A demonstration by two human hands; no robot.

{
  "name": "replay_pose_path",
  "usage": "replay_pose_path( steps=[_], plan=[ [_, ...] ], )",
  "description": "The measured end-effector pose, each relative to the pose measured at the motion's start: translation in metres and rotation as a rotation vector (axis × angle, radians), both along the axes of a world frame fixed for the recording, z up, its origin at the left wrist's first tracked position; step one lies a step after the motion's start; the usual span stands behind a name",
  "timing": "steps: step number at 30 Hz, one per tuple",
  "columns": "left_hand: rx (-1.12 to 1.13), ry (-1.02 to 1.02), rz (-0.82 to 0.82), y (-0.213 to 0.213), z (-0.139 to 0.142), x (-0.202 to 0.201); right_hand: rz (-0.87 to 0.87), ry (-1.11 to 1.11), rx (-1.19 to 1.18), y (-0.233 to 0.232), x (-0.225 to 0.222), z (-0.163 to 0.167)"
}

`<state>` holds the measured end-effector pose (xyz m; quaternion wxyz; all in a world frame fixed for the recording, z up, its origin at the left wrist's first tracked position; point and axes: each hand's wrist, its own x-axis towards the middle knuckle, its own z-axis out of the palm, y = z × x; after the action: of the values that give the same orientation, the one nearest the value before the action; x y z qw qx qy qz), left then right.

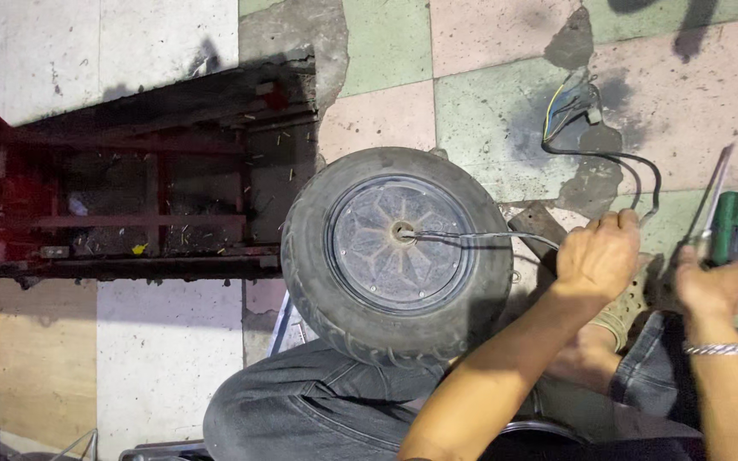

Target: The person removes a plastic cover from a small tire using a screwdriver, then separates the tire from the wheel hub. The person places the tire and hub components on the floor.

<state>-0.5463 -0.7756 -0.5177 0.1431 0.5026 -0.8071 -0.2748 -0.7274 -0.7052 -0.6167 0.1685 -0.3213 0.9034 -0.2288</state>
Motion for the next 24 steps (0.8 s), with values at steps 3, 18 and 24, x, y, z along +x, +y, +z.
replay_pose_path(
  steps=[3, 18, 24],
  plan=[
    [0.007, 0.070, 0.008, 0.002, 0.004, 0.002, -0.005, -0.333, 0.008, 0.002, 0.024, 0.017],
    [-0.176, 0.131, -0.088, 0.041, 0.043, 0.031, -0.236, -1.431, -0.367, -0.052, 0.001, 0.024],
    [0.144, 0.185, -0.255, 0.080, 0.121, 0.116, -0.438, -1.454, -0.386, -0.104, -0.072, 0.019]
  ],
)
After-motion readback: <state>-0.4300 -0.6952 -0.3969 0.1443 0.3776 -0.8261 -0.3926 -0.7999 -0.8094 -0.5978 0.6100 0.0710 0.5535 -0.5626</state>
